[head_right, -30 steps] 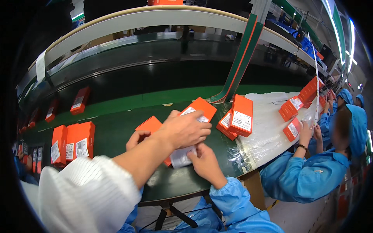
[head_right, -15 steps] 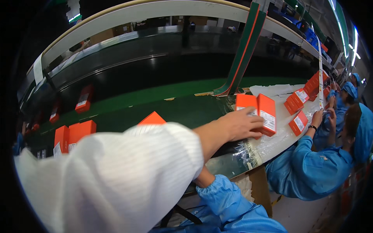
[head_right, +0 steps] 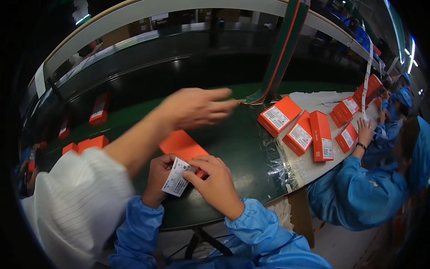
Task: The recorder is applying white adhesive labels to red rectangular product boxes on a conveyor belt system.
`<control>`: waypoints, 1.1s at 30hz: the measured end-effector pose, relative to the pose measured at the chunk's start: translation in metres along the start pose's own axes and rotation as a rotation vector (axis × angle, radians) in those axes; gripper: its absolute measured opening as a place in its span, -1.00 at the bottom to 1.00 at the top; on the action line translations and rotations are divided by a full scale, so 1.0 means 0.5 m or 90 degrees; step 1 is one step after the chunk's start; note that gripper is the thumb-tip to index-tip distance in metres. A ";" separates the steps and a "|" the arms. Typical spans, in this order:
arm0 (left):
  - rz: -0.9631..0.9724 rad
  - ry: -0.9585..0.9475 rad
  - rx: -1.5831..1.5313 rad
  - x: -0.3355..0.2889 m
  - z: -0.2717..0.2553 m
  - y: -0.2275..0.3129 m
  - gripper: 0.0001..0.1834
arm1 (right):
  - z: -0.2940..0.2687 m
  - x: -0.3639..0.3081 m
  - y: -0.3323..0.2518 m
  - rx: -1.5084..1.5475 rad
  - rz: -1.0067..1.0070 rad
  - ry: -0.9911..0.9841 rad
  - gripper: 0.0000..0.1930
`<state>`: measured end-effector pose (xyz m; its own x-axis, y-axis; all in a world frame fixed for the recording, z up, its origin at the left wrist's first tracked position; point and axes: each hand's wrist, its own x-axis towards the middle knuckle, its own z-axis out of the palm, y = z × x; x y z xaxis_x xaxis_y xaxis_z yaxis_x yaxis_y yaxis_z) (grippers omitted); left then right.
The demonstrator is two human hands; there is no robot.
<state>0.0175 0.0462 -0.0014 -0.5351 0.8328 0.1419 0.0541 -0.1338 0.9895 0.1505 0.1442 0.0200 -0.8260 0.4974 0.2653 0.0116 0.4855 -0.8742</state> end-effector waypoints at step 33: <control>0.094 0.531 -0.292 -0.091 -0.188 0.028 -0.77 | -0.015 0.103 0.055 0.204 0.294 -0.127 -0.88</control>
<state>-0.0365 -0.0439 0.0036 -0.9861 0.1646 0.0240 -0.0717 -0.5506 0.8317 0.1123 0.1884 0.0128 -0.8664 0.4453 -0.2258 0.2497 -0.0051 -0.9683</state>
